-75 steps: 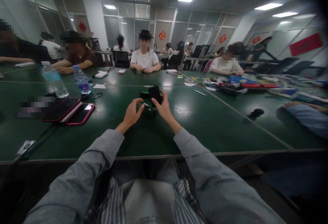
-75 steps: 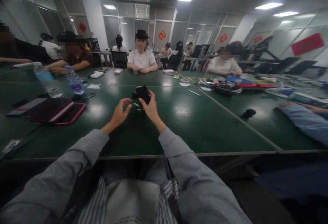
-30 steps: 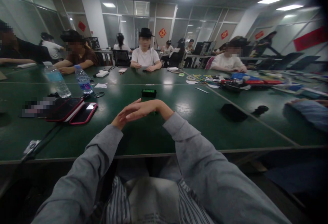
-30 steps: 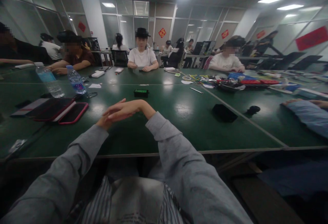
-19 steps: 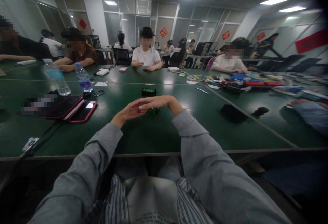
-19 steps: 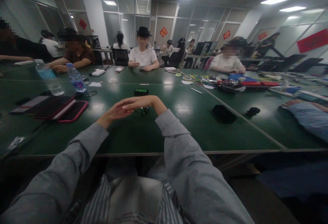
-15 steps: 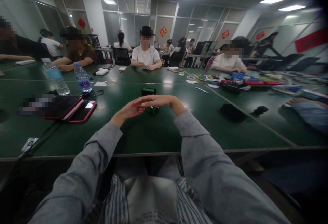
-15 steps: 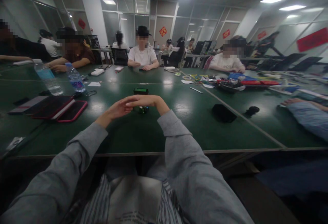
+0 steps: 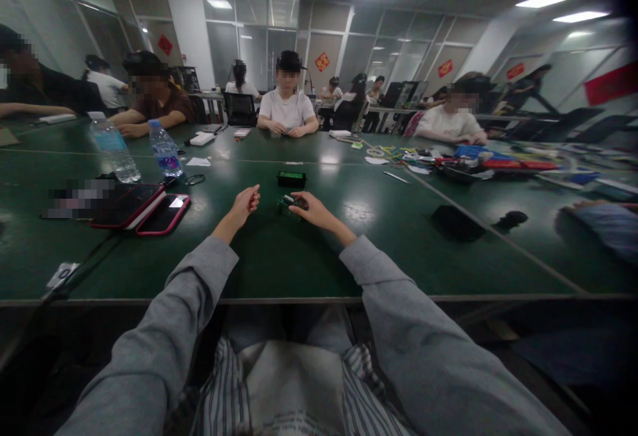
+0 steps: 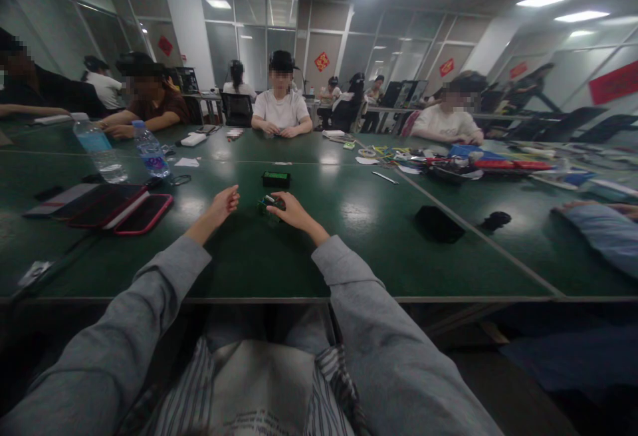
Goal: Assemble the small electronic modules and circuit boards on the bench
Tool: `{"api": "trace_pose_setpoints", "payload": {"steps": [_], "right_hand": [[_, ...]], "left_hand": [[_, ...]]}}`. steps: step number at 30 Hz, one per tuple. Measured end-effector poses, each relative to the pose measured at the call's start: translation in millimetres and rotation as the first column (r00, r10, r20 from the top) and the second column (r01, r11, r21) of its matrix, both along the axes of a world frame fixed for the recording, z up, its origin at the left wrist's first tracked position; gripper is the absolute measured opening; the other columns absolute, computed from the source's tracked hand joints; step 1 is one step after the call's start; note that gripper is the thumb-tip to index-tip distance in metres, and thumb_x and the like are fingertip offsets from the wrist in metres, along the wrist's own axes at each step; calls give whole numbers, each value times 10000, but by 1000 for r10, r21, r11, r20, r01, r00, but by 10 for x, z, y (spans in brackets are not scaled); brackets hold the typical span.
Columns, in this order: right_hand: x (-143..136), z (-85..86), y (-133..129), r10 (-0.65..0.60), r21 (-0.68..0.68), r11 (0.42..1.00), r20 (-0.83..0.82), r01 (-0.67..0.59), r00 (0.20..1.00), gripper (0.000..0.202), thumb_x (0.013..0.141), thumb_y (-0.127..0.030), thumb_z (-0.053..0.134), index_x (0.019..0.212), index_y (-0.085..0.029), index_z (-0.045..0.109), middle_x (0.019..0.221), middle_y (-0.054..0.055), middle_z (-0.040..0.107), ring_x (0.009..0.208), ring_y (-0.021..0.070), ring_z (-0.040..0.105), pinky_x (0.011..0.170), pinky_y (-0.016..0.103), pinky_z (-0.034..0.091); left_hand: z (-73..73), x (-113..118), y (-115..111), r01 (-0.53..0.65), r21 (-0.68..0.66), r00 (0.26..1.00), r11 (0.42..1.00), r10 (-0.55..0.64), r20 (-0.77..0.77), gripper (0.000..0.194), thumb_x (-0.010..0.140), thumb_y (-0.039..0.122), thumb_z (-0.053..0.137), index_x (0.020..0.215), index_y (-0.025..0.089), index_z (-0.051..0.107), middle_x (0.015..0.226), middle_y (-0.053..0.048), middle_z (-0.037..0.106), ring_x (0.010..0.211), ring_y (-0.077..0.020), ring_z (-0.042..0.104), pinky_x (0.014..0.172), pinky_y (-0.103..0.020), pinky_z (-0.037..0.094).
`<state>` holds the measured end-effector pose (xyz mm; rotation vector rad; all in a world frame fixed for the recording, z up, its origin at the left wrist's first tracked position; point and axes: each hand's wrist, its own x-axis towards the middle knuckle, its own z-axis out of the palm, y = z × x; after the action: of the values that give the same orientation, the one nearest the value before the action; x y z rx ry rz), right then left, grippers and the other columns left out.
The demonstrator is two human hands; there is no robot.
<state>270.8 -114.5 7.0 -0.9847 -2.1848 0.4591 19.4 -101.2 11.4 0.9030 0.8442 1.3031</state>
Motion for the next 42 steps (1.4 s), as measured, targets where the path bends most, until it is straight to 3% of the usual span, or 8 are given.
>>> {"api": "trace_pose_setpoints", "payload": {"steps": [5,10,15,21,27,30,35,42], "right_hand": [[-34,-22,-51,65,-19,998,46,-64,997,566,838,-326,611,1359,-164,457,1265,137,505,1150,244,498,1033,464,375],[52,-86,87,-70,-182,981,-23,65,997,463,897,-339,520,1329,-175,493,1282,106,544,1170,221,500,1041,436,364],[139,-126,200,-239,-201,953,-44,226,970,450,942,-465,414,1216,-141,563,1141,125,610,1115,241,519,1019,474,365],[45,-126,100,-271,-82,961,-58,266,961,587,875,-526,521,1310,-133,481,1265,157,533,1180,267,473,1043,465,350],[145,-147,-68,-141,69,988,45,138,989,542,861,-292,530,1377,-157,433,1279,145,515,1183,255,497,1042,459,375],[550,-140,-157,-167,99,983,101,157,981,521,863,-281,510,1370,-176,453,1263,138,540,1154,258,528,1039,467,385],[1833,-93,-321,-496,209,861,145,463,856,494,830,-306,516,1294,-135,529,1204,161,592,1111,273,569,987,437,439],[3624,191,-548,-866,274,465,-57,842,497,545,777,-322,591,1292,-151,548,1195,221,596,1083,311,571,900,466,445]], "left_hand": [[-50,15,12,10,37,997,999,-7,-82,393,658,437,750,695,172,461,604,66,446,432,-20,361,381,-150,219],[-69,-15,47,-8,47,997,999,12,-77,407,652,444,752,692,171,452,616,65,446,436,-17,353,382,-151,209],[-76,-18,62,-24,35,996,999,27,-81,402,647,438,752,695,175,452,617,64,458,437,-20,354,390,-156,216],[-88,-27,52,-13,48,996,999,17,-82,400,650,441,753,696,166,466,634,56,474,452,-19,374,401,-156,241],[-90,-33,49,-17,36,998,999,20,-67,384,662,423,756,685,168,470,632,49,486,455,-24,383,408,-161,255],[-89,-33,47,-24,19,998,1000,26,-63,365,667,407,758,690,168,483,632,42,501,459,-30,398,415,-168,268],[-102,-40,39,-10,20,997,1000,12,-76,339,673,394,759,707,162,515,642,31,521,479,-37,426,436,-171,296],[-108,-45,9,8,48,996,999,-4,-84,328,688,385,749,697,155,515,638,26,527,486,-38,440,451,-171,317]]}}
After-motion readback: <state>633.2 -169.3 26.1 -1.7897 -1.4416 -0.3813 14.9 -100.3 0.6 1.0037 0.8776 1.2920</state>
